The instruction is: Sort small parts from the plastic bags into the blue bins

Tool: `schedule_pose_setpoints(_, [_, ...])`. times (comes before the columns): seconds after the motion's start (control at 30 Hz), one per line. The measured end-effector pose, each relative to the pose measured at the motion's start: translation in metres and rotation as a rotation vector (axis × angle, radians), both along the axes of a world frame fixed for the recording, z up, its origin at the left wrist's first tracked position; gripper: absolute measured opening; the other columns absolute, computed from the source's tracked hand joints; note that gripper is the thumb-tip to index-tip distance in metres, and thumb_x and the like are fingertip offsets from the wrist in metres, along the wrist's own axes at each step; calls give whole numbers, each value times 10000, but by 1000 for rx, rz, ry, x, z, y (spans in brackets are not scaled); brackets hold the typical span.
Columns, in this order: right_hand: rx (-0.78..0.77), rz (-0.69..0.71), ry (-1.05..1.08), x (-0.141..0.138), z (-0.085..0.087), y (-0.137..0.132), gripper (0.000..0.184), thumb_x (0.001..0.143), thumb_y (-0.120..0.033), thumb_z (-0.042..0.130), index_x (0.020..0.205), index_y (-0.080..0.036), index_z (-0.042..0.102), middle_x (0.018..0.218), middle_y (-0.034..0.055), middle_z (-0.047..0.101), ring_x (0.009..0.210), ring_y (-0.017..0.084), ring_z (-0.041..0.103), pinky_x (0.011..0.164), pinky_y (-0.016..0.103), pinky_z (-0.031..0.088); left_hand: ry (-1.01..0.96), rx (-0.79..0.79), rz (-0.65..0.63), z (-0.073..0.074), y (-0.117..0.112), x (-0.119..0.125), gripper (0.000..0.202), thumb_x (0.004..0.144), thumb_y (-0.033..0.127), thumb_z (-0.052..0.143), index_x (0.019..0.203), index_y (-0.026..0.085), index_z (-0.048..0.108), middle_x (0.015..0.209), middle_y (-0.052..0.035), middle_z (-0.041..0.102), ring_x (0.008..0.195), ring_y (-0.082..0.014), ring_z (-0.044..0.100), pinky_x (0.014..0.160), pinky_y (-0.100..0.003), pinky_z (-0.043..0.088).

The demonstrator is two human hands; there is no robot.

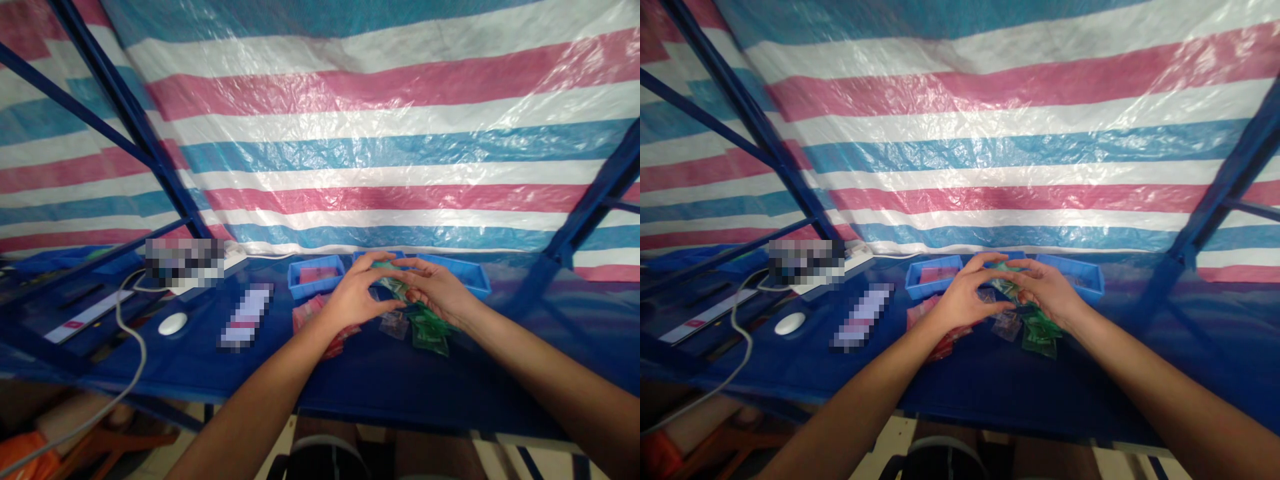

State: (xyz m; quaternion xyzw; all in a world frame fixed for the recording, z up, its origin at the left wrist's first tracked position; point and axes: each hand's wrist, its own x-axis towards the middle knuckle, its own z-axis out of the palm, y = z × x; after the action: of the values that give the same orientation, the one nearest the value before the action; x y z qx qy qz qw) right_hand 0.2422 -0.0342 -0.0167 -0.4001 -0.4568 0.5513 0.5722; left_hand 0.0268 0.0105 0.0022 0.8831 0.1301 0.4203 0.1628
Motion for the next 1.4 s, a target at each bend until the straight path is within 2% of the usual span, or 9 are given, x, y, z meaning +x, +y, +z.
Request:
schedule_pose_setpoints(0.17, [-31,-3,3,-1,4,-2,392,784,-470,947,1053,-208,834,900,57,787,673,139,661,553,243,523,-48,-26,-30,0,2,0,170,1016,301,713,1124,217,813,1178,-98,785,1130,-223,738,1041,-372,578])
schedule_pose_setpoints(0.27, [-36,41,-27,-1,8,-3,401,854,-567,868,992,-192,836,945,96,787,787,176,695,581,247,529,-94,-104,51,3,1,-2,185,1042,297,671,1130,219,814,1102,-77,806,1024,-206,752,933,-334,589])
schedule_pose_setpoints(0.4, [77,76,-167,-2,8,-5,377,834,-556,886,935,-202,807,847,42,744,674,139,617,581,262,479,-151,-238,192,3,3,-3,223,1016,363,710,1157,218,804,1058,-63,815,916,-199,759,809,-299,580])
schedule_pose_setpoints(0.6, [110,-21,-224,1,1,1,408,798,-583,899,829,-205,748,677,-23,629,541,107,494,527,275,385,-141,-335,141,0,3,-1,481,981,349,750,1430,219,639,971,-35,802,802,-168,737,725,-263,561])
schedule_pose_setpoints(0.8, [65,-73,-117,0,8,2,460,796,-586,891,1029,-207,773,828,21,706,655,145,591,544,267,449,-134,-146,266,3,10,-4,156,1017,216,632,1085,192,771,1125,-78,784,956,-195,726,892,-329,587])
schedule_pose_setpoints(1.0, [70,-60,-168,0,9,1,435,817,-576,868,1034,-213,768,805,11,700,654,149,591,555,273,458,108,-65,520,-5,22,-11,440,1004,259,641,1429,145,636,1454,-167,654,1340,-289,632,1185,-460,498])
schedule_pose_setpoints(1.1, [80,-27,-200,-3,8,0,417,839,-585,843,1029,-223,761,803,9,705,644,154,592,558,287,459,303,-60,602,-10,23,-13,556,996,356,663,1502,139,586,1491,-175,638,1396,-337,592,1204,-516,466])
schedule_pose_setpoints(1.3, [87,-7,-276,-6,4,0,434,865,-615,806,1037,-221,746,797,10,706,636,162,603,567,304,471,473,-2,609,-11,14,-14,643,1000,463,648,1571,191,532,1584,-146,591,1568,-353,417,1300,-553,324])
schedule_pose_setpoints(1.4, [104,5,-339,-4,0,2,429,892,-620,776,1054,-224,740,801,7,719,613,155,603,579,308,483,518,28,603,-11,11,-16,655,980,479,672,1563,207,548,1712,-151,431,1623,-383,317,1312,-588,292])
